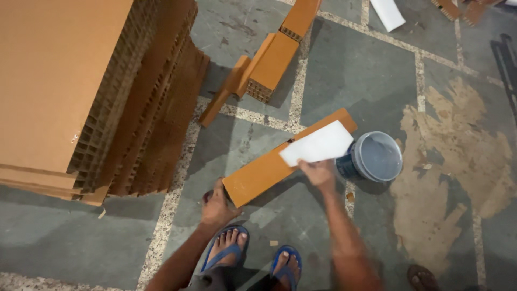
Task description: The person assembles small cardboard pieces by applying a liquid from a bucket using a white rectangular applicator. They press the pieces together to bond them and place the finished units on a stack on the floor.
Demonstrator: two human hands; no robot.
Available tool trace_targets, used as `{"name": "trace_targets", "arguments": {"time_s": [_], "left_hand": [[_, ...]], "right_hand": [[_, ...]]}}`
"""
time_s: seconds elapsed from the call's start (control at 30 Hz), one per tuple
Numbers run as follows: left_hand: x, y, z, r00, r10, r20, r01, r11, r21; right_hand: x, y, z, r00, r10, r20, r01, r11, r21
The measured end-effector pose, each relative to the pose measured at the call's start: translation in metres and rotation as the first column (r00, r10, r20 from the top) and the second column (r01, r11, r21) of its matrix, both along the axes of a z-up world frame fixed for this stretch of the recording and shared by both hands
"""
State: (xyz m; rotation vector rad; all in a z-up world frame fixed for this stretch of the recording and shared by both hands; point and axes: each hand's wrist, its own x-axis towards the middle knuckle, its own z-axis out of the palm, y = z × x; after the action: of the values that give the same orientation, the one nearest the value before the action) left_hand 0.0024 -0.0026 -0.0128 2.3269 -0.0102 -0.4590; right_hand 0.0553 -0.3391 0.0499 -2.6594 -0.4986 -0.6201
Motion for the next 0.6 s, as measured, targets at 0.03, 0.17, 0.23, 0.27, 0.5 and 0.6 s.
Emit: {"name": "trace_targets", "arguments": {"time_s": [0.03, 0.17, 0.23, 0.27, 0.5, 0.6], "left_hand": [[-0.001, 0.0, 0.0, 1.0, -0.001, 0.015, 0.001, 1.0, 0.001], [0.0, -0.001, 0.002, 1.0, 0.011, 0.007, -0.011, 1.0, 0.016], [-0.001, -0.002, 0.002, 1.0, 0.02, 0.018, -0.02, 1.0, 0.011], [-0.005, -0.002, 0.003, 0.999, 0.02, 0.036, -0.019, 1.0, -0.013], [-0.004, 0.001, -0.001, 1.0, 0.011, -0.006, -0.011, 1.0, 0.009], [-0.001, -0.002, -0.001, 0.998, 0.043, 0.05, -0.042, 0.999, -0.03]], "right_hand": [[0.002, -0.017, 0.003, 0.964, -0.054, -0.259, 0.094, 0.985, 0.145], [-0.012, -0.026, -0.011, 0.972, 0.028, -0.235, -0.005, 0.995, 0.098], [-0.054, -0.006, -0.028, 0.764, 0.239, -0.6, 0.437, 0.493, 0.752], [-0.07, 0.001, -0.033, 0.813, 0.21, -0.544, 0.225, 0.748, 0.625], [-0.066, -0.003, -0.027, 0.838, -0.014, -0.546, 0.33, 0.809, 0.486], [-0.036, -0.015, -0.007, 0.845, -0.243, -0.476, 0.473, 0.754, 0.455]]}}
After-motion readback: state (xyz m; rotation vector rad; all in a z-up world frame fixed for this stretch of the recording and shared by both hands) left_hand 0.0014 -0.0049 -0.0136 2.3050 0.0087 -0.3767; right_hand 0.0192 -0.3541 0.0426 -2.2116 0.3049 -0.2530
